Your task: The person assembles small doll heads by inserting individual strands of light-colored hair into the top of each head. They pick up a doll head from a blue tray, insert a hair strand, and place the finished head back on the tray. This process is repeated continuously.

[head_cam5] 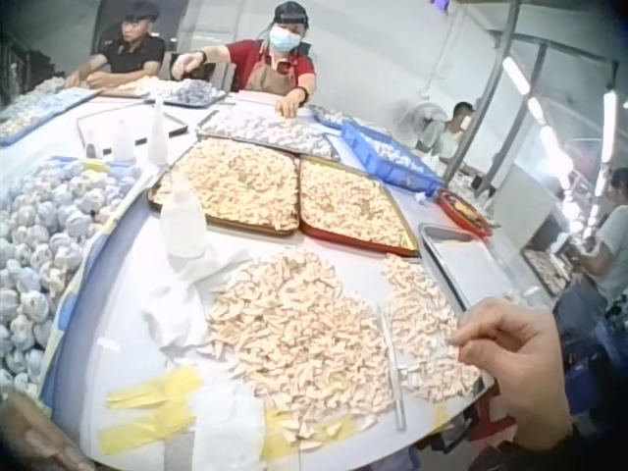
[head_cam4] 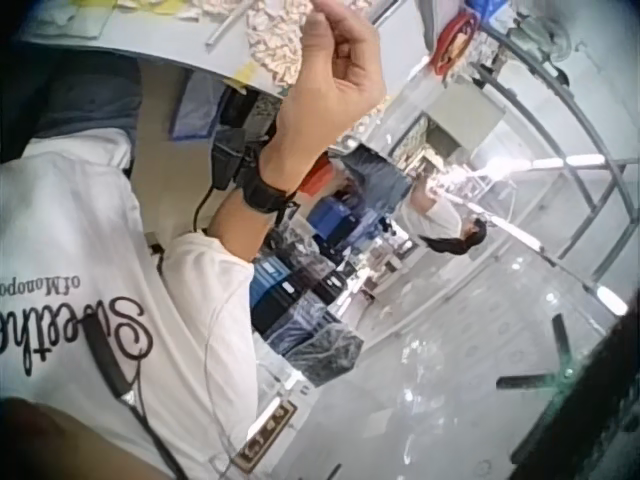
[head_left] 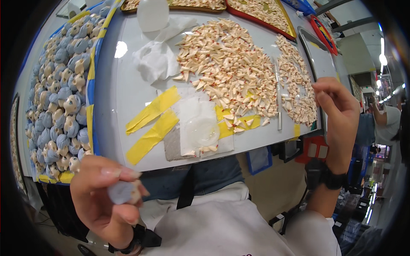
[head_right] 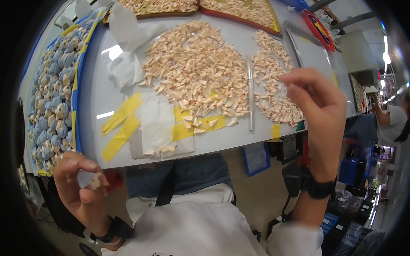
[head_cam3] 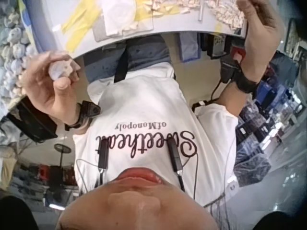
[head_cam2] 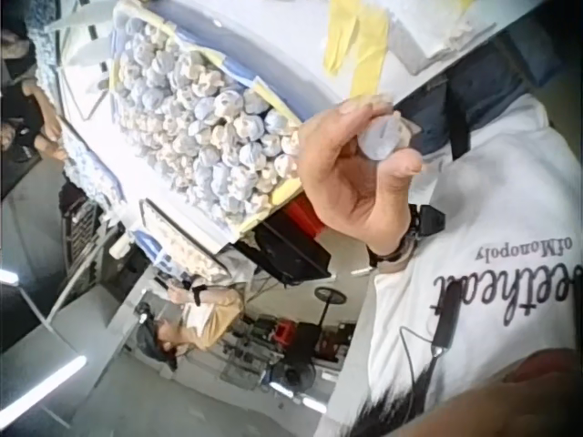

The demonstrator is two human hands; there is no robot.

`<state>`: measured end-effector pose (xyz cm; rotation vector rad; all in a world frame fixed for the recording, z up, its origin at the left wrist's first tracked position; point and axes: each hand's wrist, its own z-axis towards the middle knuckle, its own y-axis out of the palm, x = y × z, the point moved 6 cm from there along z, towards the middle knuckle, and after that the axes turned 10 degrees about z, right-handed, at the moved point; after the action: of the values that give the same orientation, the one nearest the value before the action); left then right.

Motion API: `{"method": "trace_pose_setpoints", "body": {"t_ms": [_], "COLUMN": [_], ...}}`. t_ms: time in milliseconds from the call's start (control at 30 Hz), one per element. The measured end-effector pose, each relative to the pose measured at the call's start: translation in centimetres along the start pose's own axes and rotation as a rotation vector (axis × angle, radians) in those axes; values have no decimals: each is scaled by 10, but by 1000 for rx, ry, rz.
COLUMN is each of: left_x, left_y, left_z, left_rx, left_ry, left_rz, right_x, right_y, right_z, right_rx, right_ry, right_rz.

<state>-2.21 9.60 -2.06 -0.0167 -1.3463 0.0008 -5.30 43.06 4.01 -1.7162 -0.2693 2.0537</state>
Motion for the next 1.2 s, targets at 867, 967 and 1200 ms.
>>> {"method": "trace_pose_setpoints", "body": {"t_ms": [867, 967, 1200], "left_x": [-34, -31, -36], "left_y": [31, 35, 33], "left_z": [0, 2, 0], "left_rx": [-322, -381, -355], "left_ry": [-71, -68, -97], "left_rz": [-408, -407, -476], "right_x": [-44, -57, -63], "right_y": [106, 127, 157], "right_z": [-1, -1, -8], "right_rx": [-309, -454, -405], "right_ry": [-97, -195, -309], "right_rz": [-99, -214, -358]}}
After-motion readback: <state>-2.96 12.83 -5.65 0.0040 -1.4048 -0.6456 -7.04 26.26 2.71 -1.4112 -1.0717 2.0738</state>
